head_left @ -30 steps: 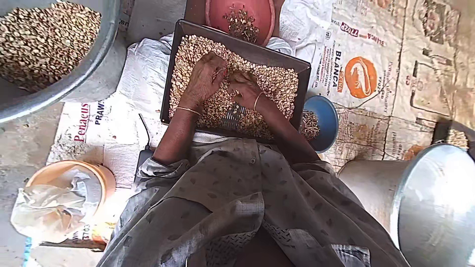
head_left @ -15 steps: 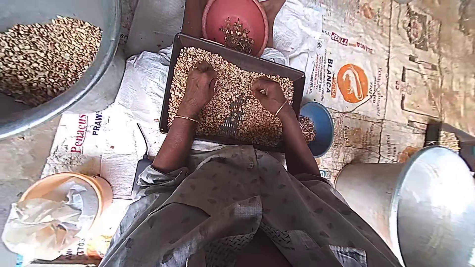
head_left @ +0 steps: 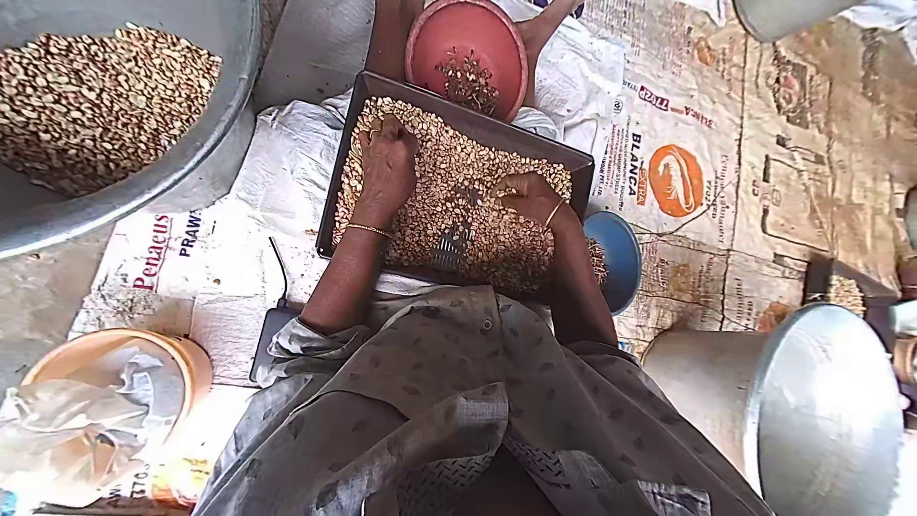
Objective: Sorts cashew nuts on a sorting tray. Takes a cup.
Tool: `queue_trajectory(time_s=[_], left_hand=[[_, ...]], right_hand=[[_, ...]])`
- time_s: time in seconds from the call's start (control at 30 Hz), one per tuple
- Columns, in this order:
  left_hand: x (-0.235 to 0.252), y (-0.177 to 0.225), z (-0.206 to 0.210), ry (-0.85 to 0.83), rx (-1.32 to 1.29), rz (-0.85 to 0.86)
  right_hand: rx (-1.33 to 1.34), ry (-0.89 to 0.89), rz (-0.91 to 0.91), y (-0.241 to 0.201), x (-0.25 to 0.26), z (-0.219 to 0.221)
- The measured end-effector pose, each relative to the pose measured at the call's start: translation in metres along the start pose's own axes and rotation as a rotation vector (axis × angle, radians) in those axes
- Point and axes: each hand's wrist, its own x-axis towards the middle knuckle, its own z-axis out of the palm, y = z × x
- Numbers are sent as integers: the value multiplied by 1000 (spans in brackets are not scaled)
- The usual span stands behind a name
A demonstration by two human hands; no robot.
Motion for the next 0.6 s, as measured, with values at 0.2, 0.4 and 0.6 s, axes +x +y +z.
queue_trajectory(time_s=[0.2,0.4,0.6], left_hand=[[0,-1,1,0,-17,1],[0,-3,2,3,-33,29],[1,-4,2,-25,-4,7]], right_hand=[[6,206,-82,-12,12,-6],[-34,226,-405,-59,61,49],[-355,157,-33,-28,63,32]])
